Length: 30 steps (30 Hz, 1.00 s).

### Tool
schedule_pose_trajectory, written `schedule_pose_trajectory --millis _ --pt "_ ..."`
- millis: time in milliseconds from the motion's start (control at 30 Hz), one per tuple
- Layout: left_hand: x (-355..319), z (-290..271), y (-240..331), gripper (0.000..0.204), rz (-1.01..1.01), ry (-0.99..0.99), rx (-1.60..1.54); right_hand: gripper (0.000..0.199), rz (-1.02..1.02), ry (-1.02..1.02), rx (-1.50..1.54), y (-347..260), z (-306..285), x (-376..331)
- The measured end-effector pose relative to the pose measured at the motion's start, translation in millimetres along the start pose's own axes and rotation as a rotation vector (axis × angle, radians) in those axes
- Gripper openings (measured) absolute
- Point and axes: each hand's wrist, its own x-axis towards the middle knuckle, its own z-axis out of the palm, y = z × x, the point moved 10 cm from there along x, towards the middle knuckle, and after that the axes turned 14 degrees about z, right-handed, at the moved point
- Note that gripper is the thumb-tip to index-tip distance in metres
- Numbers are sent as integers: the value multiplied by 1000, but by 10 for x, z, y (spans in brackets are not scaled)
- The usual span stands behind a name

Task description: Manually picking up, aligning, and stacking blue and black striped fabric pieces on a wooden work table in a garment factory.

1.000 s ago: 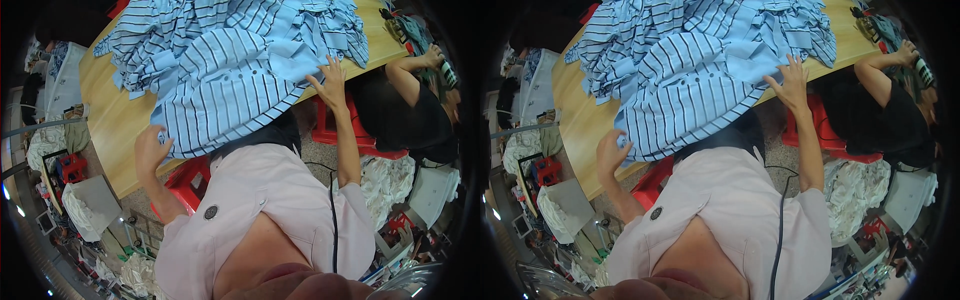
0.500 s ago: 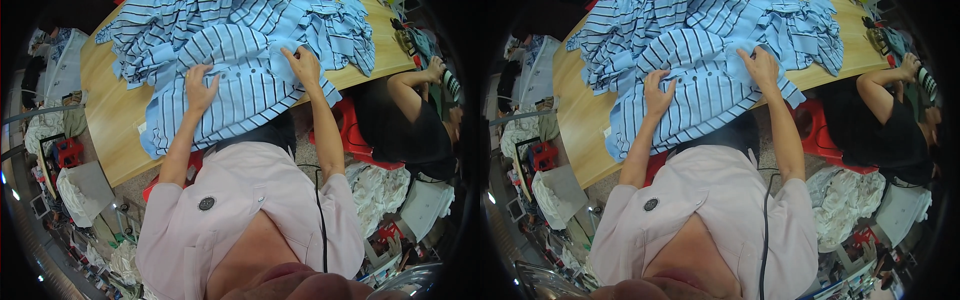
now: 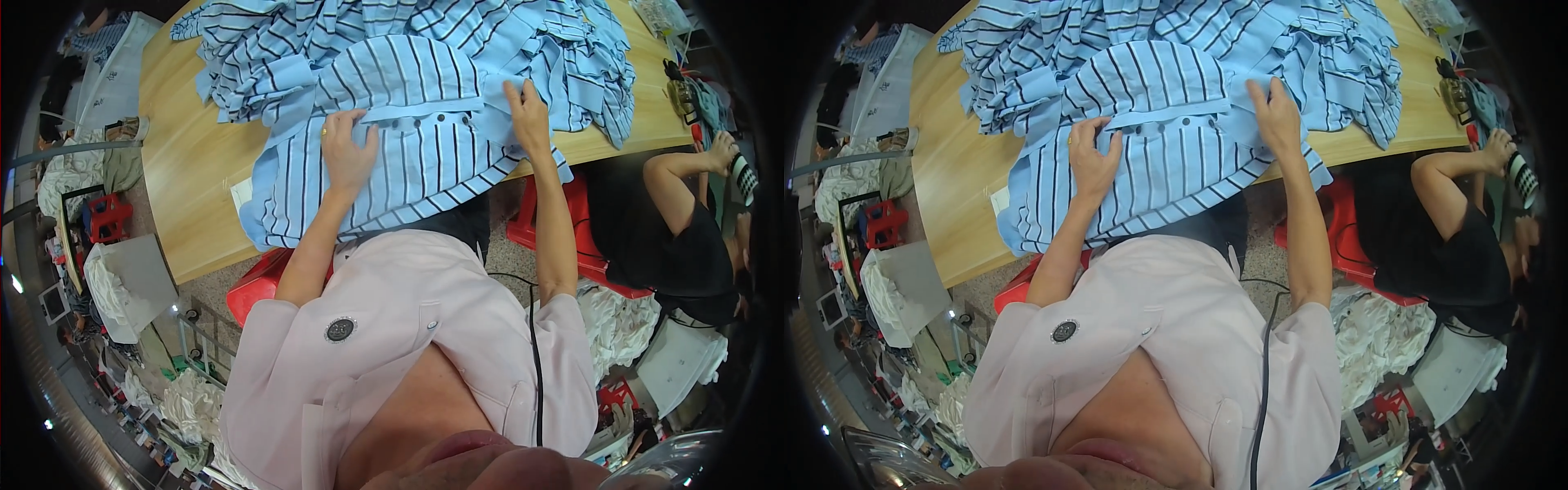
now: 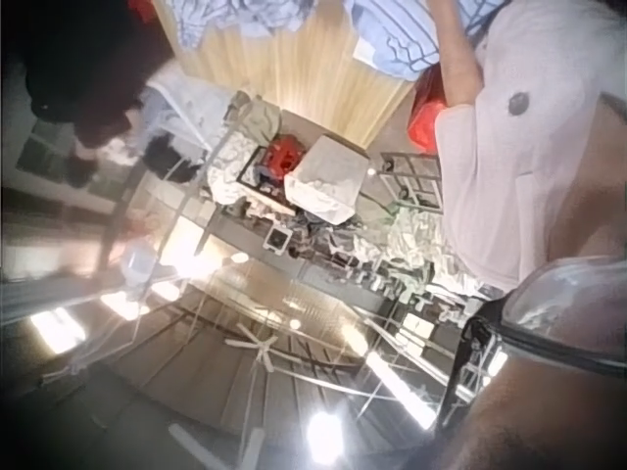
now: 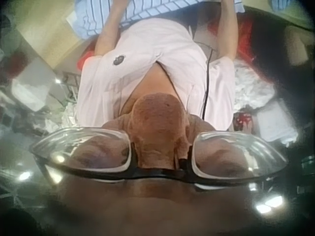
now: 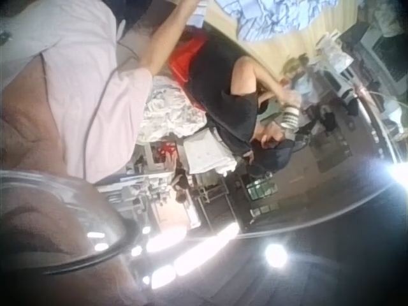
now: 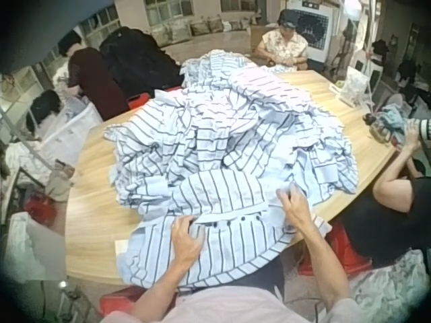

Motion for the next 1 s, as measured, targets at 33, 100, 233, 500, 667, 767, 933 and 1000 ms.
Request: schedule_pose_trajectory --millis 33,100,233,500,667,767,933,1000 --pt "26 -27 -13 32 -6 4 4 62 -8 -1 -157 -125 9 -98" --pt "158 9 9 30 48 -71 91 65 -193 123 -227 -343 -49 -332" --pt "375 120 125 27 231 -256 147 67 -339 147 -303 -317 -136 -494" --pt "330 -19 67 12 247 -174 21 17 -54 76 354 178 -379 -280" --pt "151 31 13 16 160 -111 -117 20 -99 157 11 414 -335 -341" --pt "75 10 -32 16 155 -53 -110 15 -280 284 -258 102 -366 -466" --pt "31 71 -129 14 120 -23 -141 21 -633 248 -242 -877 -197 -870" --pt "115 59 -52 13 181 -45 -105 16 -771 72 -118 -1222 197 -1095"
